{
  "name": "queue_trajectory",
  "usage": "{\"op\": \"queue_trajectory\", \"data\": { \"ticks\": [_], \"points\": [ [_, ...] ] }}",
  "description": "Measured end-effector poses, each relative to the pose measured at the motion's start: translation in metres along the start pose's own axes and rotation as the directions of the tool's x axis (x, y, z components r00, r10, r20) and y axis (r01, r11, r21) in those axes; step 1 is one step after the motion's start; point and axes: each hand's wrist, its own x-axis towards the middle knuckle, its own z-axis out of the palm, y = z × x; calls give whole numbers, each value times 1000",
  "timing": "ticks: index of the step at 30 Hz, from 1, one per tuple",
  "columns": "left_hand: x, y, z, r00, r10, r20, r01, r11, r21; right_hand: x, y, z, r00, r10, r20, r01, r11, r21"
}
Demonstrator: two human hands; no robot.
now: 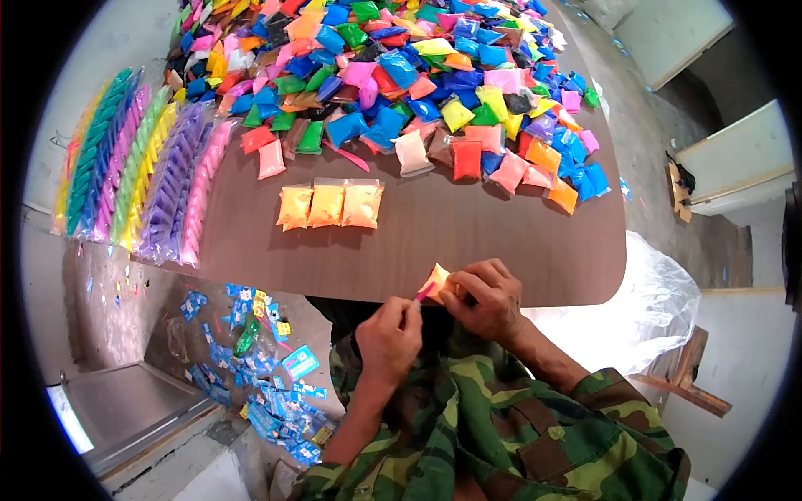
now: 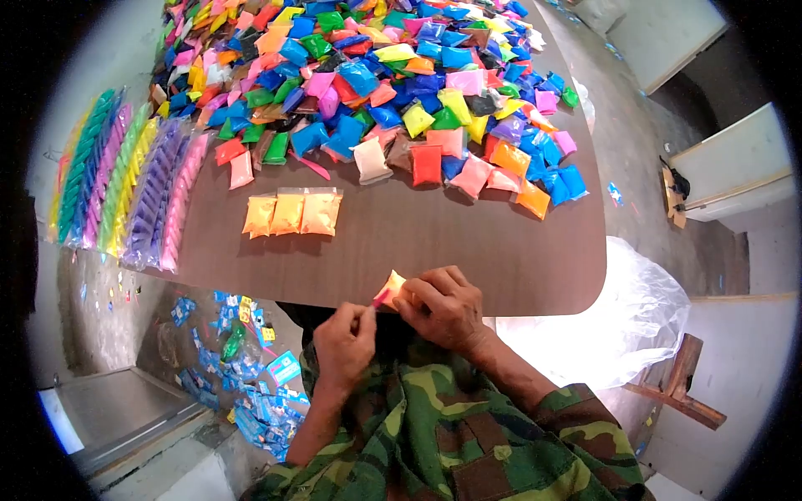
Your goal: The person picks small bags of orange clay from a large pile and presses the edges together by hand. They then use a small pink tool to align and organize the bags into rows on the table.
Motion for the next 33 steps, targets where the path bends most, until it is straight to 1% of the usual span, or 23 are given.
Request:
{"op": "queue_trajectory", "data": {
  "ticks": [1, 2, 4, 7, 8, 10, 13, 16, 17, 20, 21, 24, 25, 28, 32, 33],
  "points": [
    [3, -5, -2, 1000, 6, -17, -6, 999, 51, 0, 0, 0, 1000, 4, 2, -4, 1000, 4],
    [4, -7, -6, 999, -35, -40, 39, 995, 97, -1, 0, -1, 1000, 13, 14, -13, 1000, 4],
    [12, -4, -16, 996, -80, -33, 81, 996, 29, 0, 0, 0, 999, 23, 40, -24, 1000, 9],
    [9, 15, -15, 999, -53, -6, 52, 997, -63, -1, 1, 0, 999, 26, 40, -26, 1000, -1],
    [6, 17, -8, 1000, -19, 19, 21, 997, -80, -1, 2, 1, 999, 25, 32, -25, 1000, -1],
    [2, 13, 4, 996, 90, 23, -90, 996, -3, -2, 3, 2, 1000, 21, 17, -21, 1000, -4],
    [9, -2, -2, 999, 36, -20, -34, 994, 106, -1, 4, 1, 1000, 23, 20, -23, 1000, -8],
    [19, 1, -19, 999, -37, -21, 39, 997, 72, -2, 4, 2, 998, 29, 54, -29, 1000, -3],
    [18, 6, -20, 999, -38, -20, 39, 998, 44, -1, 4, 2, 999, 24, 47, -24, 1000, 2],
    [13, 19, -8, 1000, 7, 26, -6, 999, -52, -3, 4, 2, 999, 4, 33, -5, 1000, 13],
    [13, 22, -3, 998, 52, 28, -51, 997, -50, -4, 5, 1, 999, -13, 32, 12, 1000, 13],
    [18, 12, -1, 998, 45, 41, -47, 998, 48, -4, 6, -2, 998, -45, 44, 44, 999, 30],
    [22, 9, -6, 998, -10, 55, 6, 997, 72, -3, 5, -3, 997, -53, 49, 51, 998, 40],
    [33, 2, -22, 1000, -8, 20, 6, 993, 119, -2, 5, -4, 995, -51, 80, 48, 998, 37],
    [29, 25, -11, 999, 7, 33, -5, 998, -66, -4, 6, -1, 994, -82, 72, 78, 996, 49],
    [30, 24, -9, 999, 20, 47, -19, 1000, -24, -6, 7, 0, 993, -90, 71, 87, 995, 45]
  ]
}}
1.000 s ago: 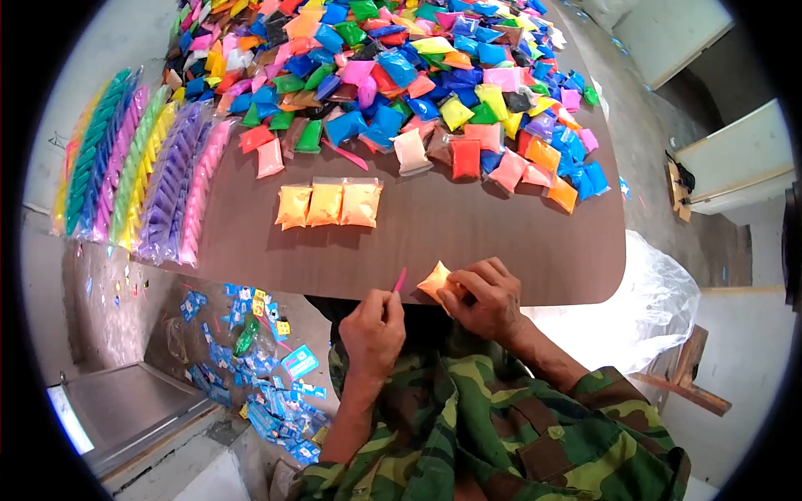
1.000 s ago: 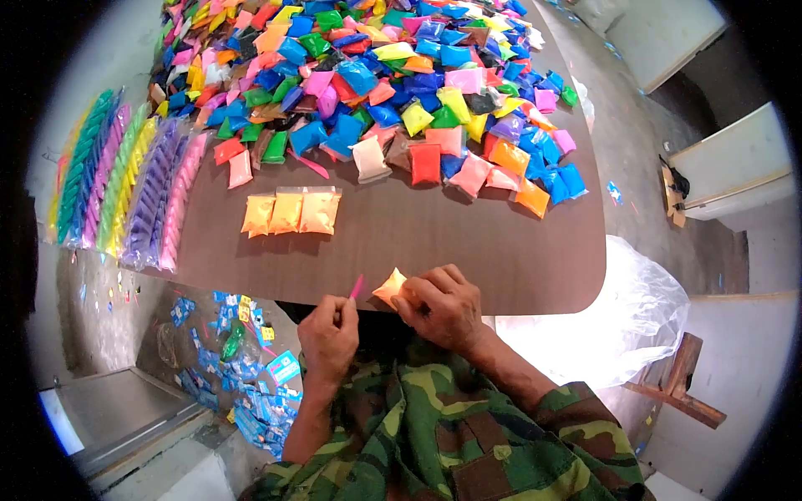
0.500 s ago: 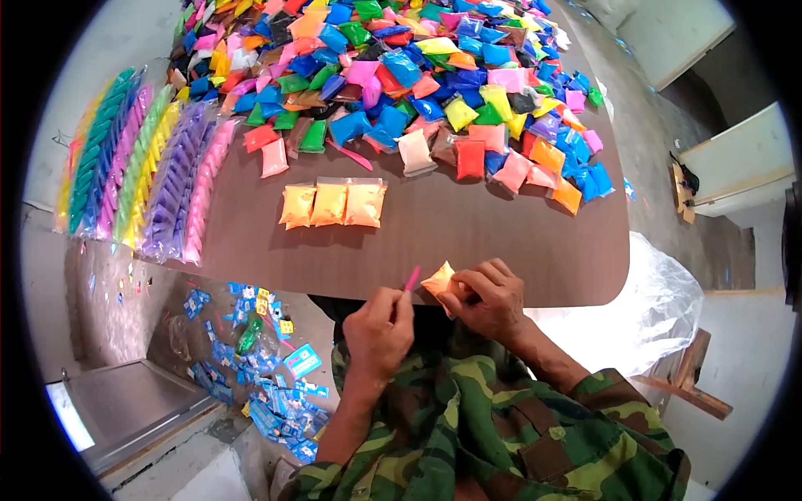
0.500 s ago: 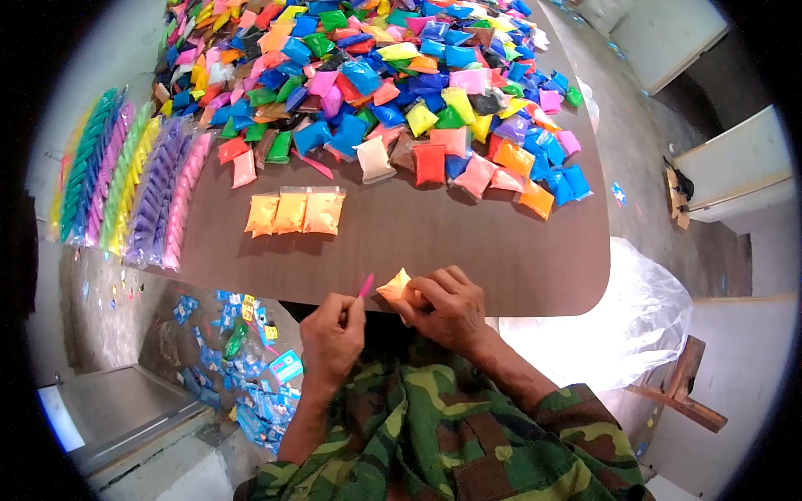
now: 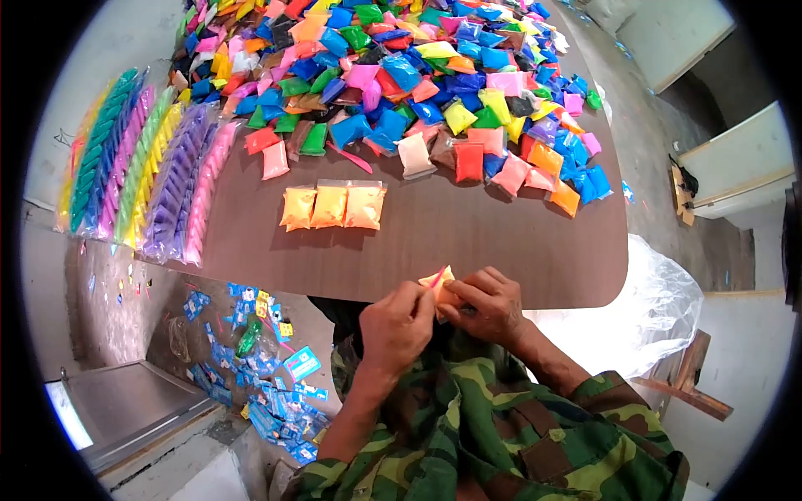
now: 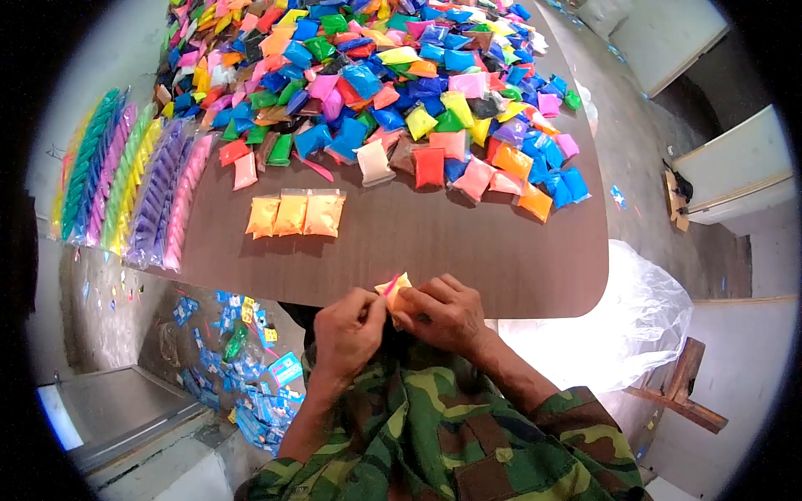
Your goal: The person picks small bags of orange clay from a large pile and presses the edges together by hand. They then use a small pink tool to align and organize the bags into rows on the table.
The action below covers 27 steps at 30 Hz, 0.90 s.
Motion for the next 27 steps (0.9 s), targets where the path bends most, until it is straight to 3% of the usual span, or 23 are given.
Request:
{"op": "queue_trajectory", "data": {
  "ticks": [4, 7, 11, 13, 15, 18, 25, 27],
  "points": [
    [3, -11, 9, 999, 24, 42, -30, 991, 127, -1, 0, 0, 1000, -17, -25, 17, 1000, 9],
    [12, -19, -7, 997, -63, 41, 56, 985, 161, 1, 0, -1, 1000, -25, -3, 25, 1000, 6],
    [5, -6, -8, 998, -20, 64, 17, 999, 40, 0, 1, 0, 1000, -21, 11, 21, 1000, -18],
    [-3, -2, 2, 995, 66, 80, -69, 997, 32, -1, 0, 1, 1000, -3, 17, 4, 999, -38],
    [-5, -11, 5, 997, 61, 51, -63, 997, 42, 2, -2, 1, 1000, -3, -6, 3, 1000, -1],
    [-1, -32, -7, 999, 30, -33, -21, 966, 259, 3, -5, 1, 1000, 19, -13, -19, 1000, 15],
    [7, -60, -70, 938, -131, -321, 163, 984, 74, -1, -6, -8, 999, 36, 32, -37, 998, 55],
    [12, -77, -94, 909, -122, -398, 171, 981, 91, -1, 1, -15, 996, -59, 65, 57, 998, 33]
  ]
}}
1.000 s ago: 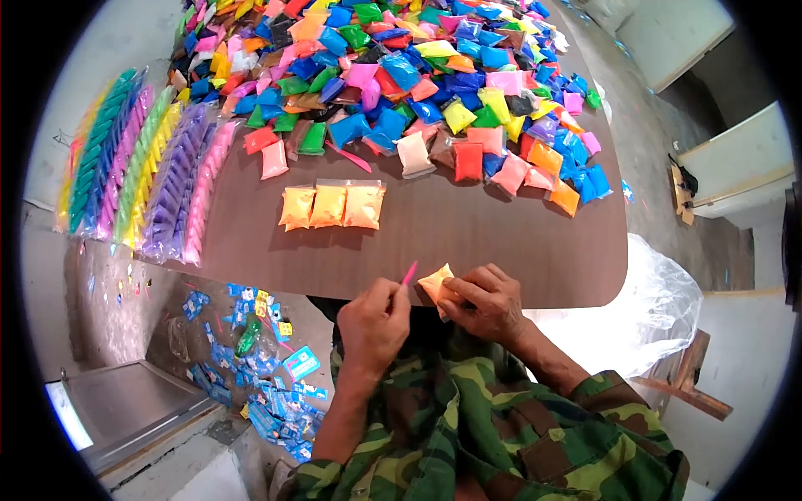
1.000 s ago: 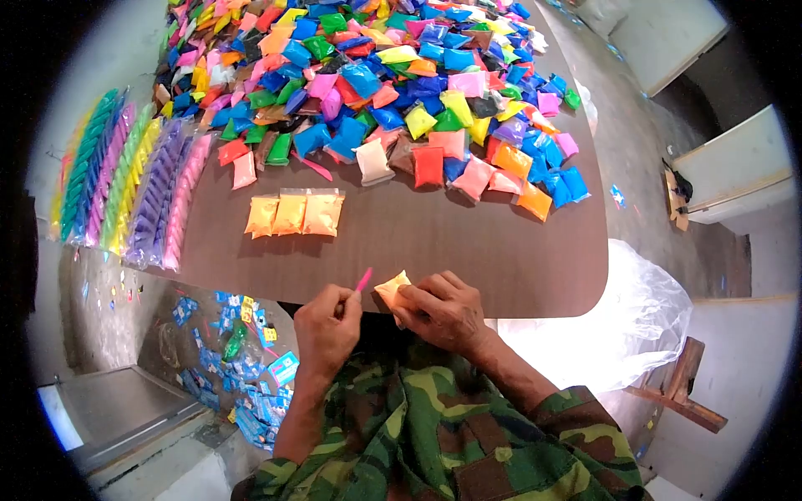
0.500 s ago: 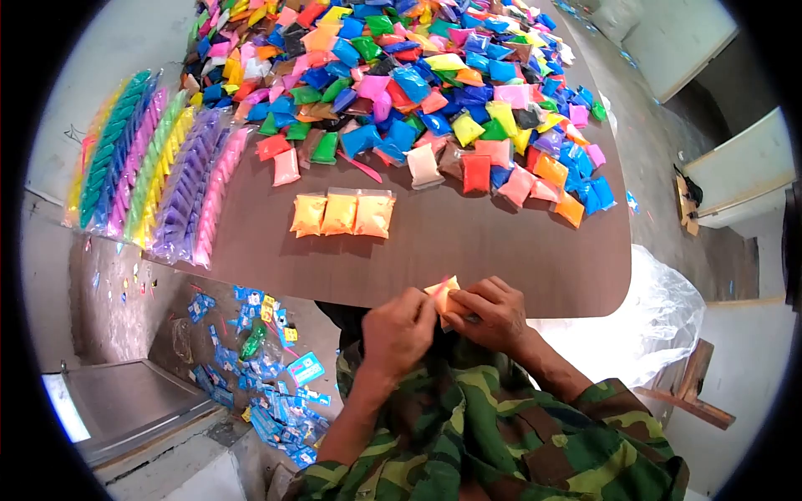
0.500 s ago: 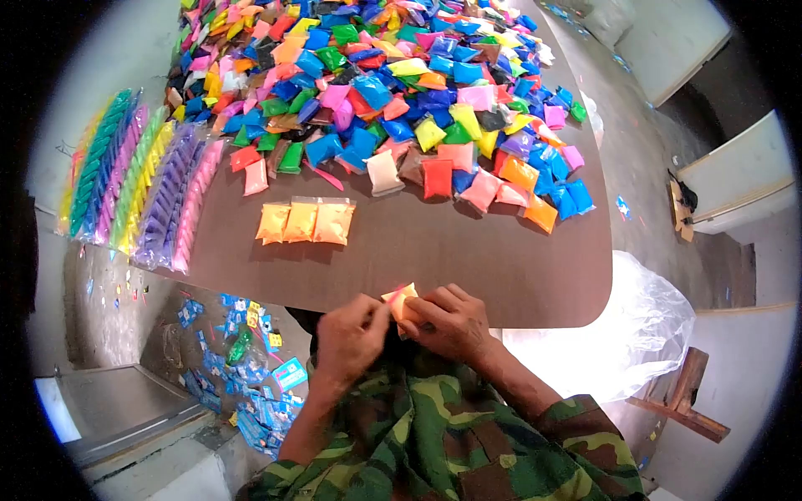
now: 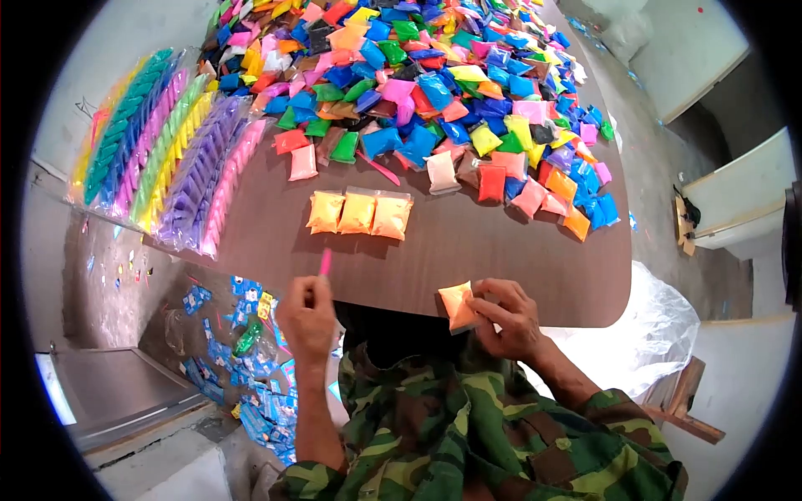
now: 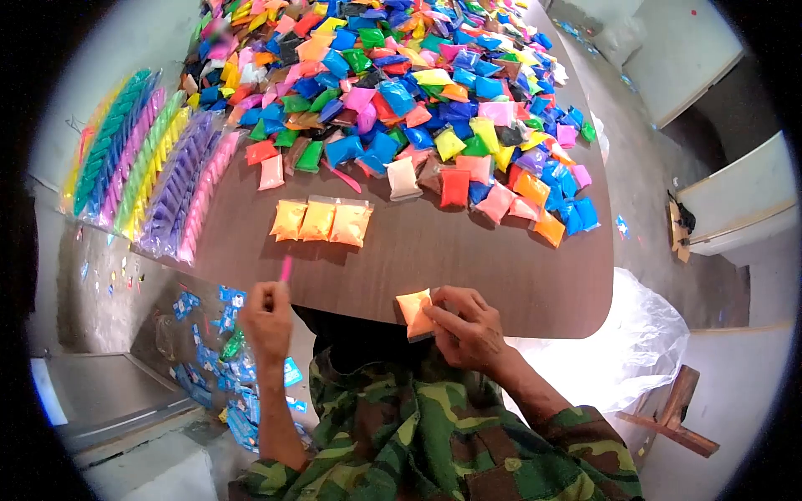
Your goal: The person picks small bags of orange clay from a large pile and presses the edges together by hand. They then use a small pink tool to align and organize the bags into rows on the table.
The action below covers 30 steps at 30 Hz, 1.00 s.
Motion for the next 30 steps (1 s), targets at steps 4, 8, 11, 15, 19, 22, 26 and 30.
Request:
{"op": "queue_trajectory", "data": {
  "ticks": [4, 8, 11, 15, 19, 22, 26, 30],
  "points": [
    [35, -30, -23, 992, -17, -127, 20, 1000, 21, 6, 4, -10, 986, -114, 121, 117, 993, -16],
    [68, -53, -30, 981, -3, -194, 15, 998, 62, 20, -1, -12, 969, -130, 211, 145, 988, -57],
    [88, -61, -28, 973, 74, -220, -57, 995, 85, 28, -7, 1, 974, -121, 191, 134, 989, -56],
    [107, -87, -9, 964, 185, -193, -161, 978, 133, 49, -27, 25, 990, -61, 125, 72, 994, -85],
    [112, -83, -2, 977, 127, -172, -102, 984, 148, 72, -40, 40, 998, 46, 39, -41, 993, -115],
    [112, -85, 4, 954, 170, -247, -137, 980, 146, 76, -38, 51, 988, 141, 60, -133, 984, -118],
    [110, -84, 3, 926, 197, -322, -158, 977, 143, 94, -61, 76, 980, 177, 86, -174, 984, -41],
    [110, -84, 2, 940, 183, -288, -157, 981, 111, 114, -79, 97, 984, 133, 116, -142, 987, 76]
  ]
}}
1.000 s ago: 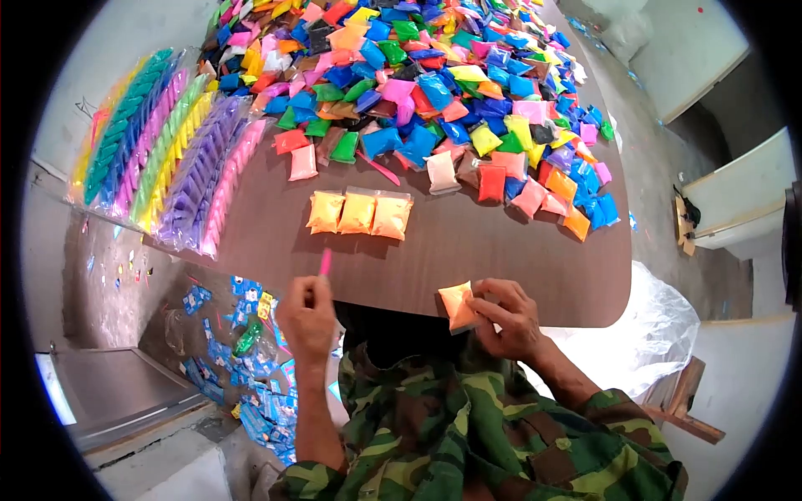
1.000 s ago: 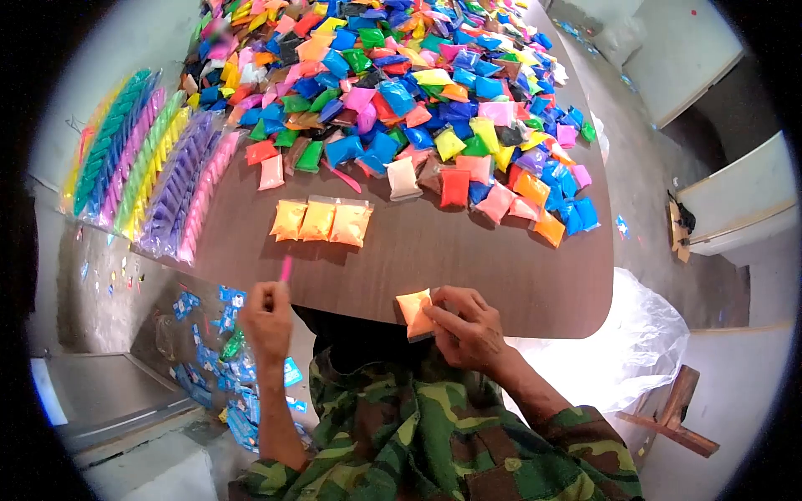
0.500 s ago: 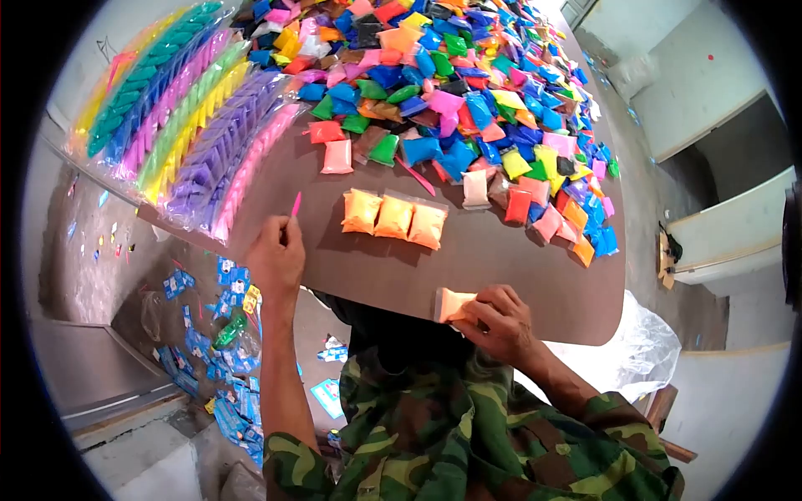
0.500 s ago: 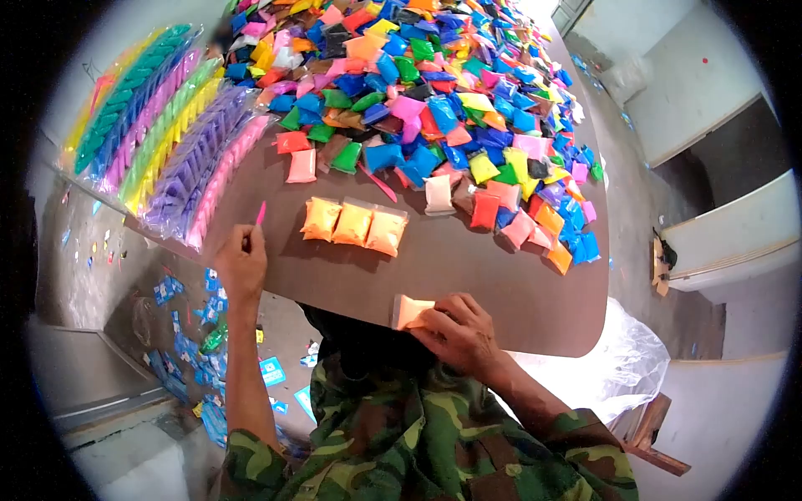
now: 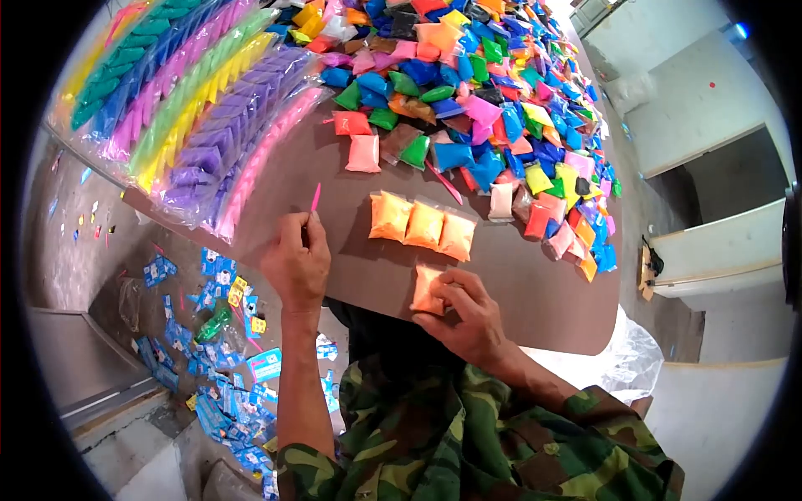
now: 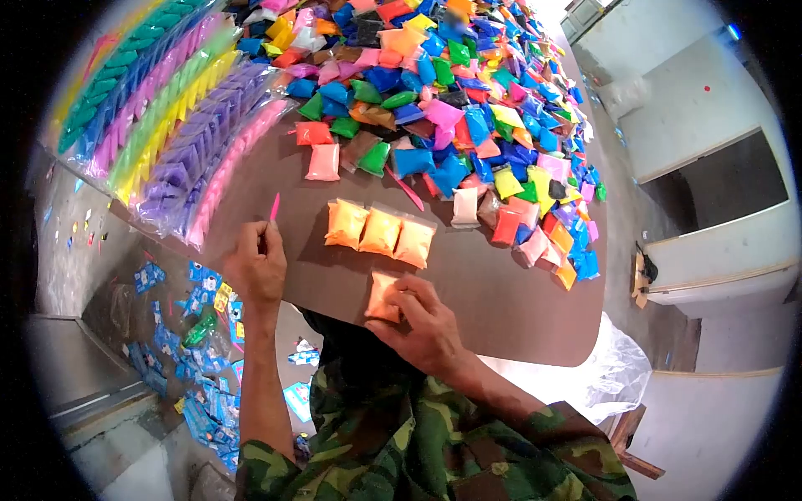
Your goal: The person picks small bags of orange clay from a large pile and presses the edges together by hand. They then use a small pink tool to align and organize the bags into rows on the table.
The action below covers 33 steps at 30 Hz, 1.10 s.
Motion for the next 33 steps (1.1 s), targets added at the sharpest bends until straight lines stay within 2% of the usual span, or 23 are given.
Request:
{"op": "queue_trajectory", "data": {
  "ticks": [7, 10, 16, 21, 24, 30, 31, 33],
  "points": [
    [-1, 2, 0, 1000, 9, -7, -9, 1000, 4, 27, -16, 29, 993, -109, 35, 106, 992, 72],
    [0, 2, 0, 1000, 2, -8, -2, 1000, -21, 37, -15, 38, 986, -164, 7, 164, 985, 47],
    [0, 2, 2, 1000, -6, 0, 6, 1000, -11, 45, -16, 45, 993, -121, 0, 121, 988, 93],
    [-2, -1, 5, 1000, 24, -16, -24, 1000, 3, 46, -12, 48, 989, -143, -24, 145, 983, 112],
    [-5, -5, 5, 999, -36, 14, 35, 999, 31, 42, -8, 49, 987, -145, -72, 153, 979, 137],
    [-1, 5, 3, 1000, 1, 2, -1, 999, 36, 39, -5, 43, 989, -143, -45, 149, 970, 192],
    [-4, 2, 4, 997, -72, 33, 71, 997, 8, 38, -4, 42, 987, -152, -54, 160, 965, 209],
    [-3, 2, 2, 996, -75, 52, 74, 997, 23, 33, -1, 40, 982, -168, -87, 184, 952, 243]
  ]
}}
